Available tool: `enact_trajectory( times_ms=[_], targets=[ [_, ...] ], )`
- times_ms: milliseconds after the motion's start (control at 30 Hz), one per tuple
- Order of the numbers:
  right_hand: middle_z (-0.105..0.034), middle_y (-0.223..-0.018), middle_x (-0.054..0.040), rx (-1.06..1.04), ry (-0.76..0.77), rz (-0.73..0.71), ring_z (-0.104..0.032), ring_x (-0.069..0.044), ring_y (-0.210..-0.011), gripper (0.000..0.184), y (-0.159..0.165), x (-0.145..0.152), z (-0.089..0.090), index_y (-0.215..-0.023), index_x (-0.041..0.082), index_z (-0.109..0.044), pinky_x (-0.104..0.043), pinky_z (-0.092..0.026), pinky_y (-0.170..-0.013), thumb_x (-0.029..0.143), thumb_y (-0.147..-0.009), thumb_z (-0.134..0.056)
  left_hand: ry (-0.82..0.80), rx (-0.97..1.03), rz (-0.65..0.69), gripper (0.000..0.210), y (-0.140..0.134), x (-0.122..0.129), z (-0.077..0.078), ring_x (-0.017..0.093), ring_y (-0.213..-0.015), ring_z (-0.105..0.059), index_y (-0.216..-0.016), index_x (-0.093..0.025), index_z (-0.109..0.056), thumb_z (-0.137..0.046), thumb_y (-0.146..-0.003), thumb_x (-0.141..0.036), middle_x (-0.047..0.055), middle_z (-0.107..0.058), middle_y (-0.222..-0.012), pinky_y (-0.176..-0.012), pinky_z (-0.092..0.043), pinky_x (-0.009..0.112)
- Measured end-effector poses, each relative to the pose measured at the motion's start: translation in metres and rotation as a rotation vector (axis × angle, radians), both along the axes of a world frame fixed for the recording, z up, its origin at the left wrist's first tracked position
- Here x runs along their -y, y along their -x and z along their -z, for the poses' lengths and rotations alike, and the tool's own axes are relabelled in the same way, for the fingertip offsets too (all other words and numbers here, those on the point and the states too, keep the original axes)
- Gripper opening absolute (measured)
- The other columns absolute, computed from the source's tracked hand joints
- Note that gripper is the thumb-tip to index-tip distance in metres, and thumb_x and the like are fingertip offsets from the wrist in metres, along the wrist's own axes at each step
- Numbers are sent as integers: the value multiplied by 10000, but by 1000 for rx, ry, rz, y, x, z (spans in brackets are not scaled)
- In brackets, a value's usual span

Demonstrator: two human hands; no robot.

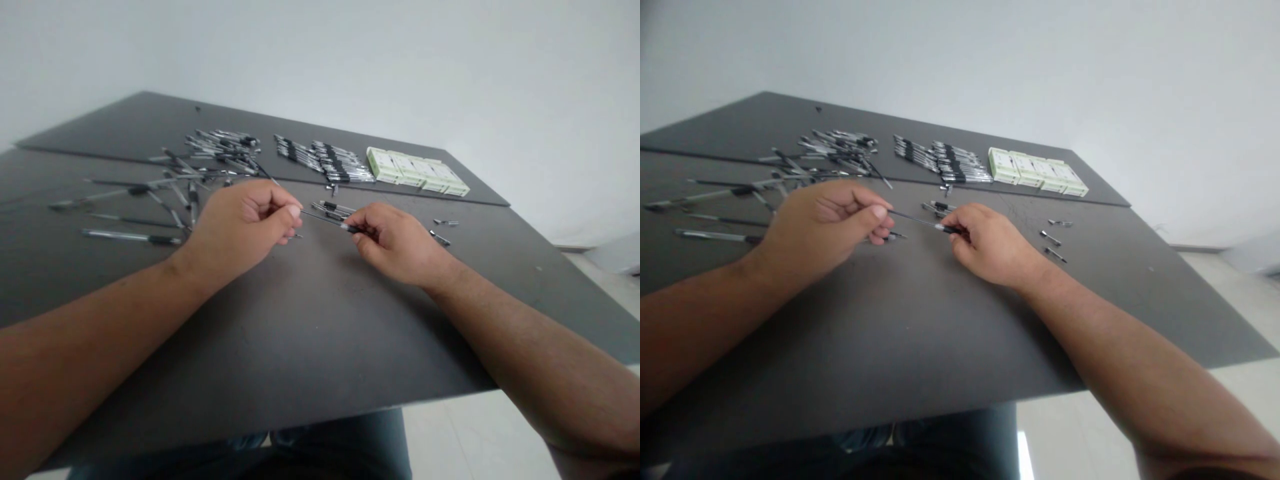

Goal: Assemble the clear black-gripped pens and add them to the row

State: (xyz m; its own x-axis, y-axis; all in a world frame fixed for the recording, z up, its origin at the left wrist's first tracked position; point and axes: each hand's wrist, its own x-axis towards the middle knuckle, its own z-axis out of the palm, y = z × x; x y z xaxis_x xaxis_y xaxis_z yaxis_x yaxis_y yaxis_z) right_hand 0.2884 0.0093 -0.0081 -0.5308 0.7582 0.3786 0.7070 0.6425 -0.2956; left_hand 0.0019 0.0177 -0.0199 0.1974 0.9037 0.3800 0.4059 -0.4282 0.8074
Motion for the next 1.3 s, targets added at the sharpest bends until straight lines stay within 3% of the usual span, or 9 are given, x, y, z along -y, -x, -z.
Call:
enact_trajectory(
  times_ms=[133, 333, 800, 1133, 1300],
  targets=[
    [-791, -993, -58, -29, 52, 21, -697, -221, -865, 204, 10, 10, -5, -1090, 193, -787, -343, -518, -835, 181, -930, -661, -101, -195, 74, 170, -4, 7, 2, 205, -815, -797, -1030, -257, -843, -699, -1000, -343, 0, -848, -885, -779, -583, 335],
    [-796, -1049, -72, -14, 83, -126, -702, -231, -940, 213, 20, 18, -5, -1171, 206, -781, -345, -506, -859, 231, -1021, -632, -123, -361, 220, 248, -11, 18, -4, 197, -918, -801, -1110, -251, -839, -628, -1016, -340, 7, -868, -1005, -820, -556, 307],
    [-768, -969, -50, -18, 115, -116, -667, -205, -867, 118, 20, 16, -4, -1075, 202, -752, -326, -476, -801, 243, -1011, -661, -187, -397, 173, 156, -11, 18, -6, 171, -735, -710, -956, -230, -734, -613, -981, -326, -7, -771, -819, -738, -514, 298],
    [-778, -1016, -68, -27, 100, -150, -678, -214, -905, 149, 20, 14, 2, -1104, 200, -729, -331, -483, -819, 249, -1037, -606, -164, -401, 194, 168, -10, 19, -4, 185, -769, -735, -990, -239, -732, -604, -990, -347, 0, -795, -857, -759, -531, 306],
    [-786, -1026, -79, -83, 90, -4, -690, -234, -888, 197, -1, -1, -3, -1137, 205, -696, -355, -495, -816, 336, -1057, -572, -166, -349, 182, 213, -8, 16, 1, 189, -844, -786, -1123, -240, -752, -638, -985, -357, 4, -834, -945, -782, -558, 300]
  ],
)
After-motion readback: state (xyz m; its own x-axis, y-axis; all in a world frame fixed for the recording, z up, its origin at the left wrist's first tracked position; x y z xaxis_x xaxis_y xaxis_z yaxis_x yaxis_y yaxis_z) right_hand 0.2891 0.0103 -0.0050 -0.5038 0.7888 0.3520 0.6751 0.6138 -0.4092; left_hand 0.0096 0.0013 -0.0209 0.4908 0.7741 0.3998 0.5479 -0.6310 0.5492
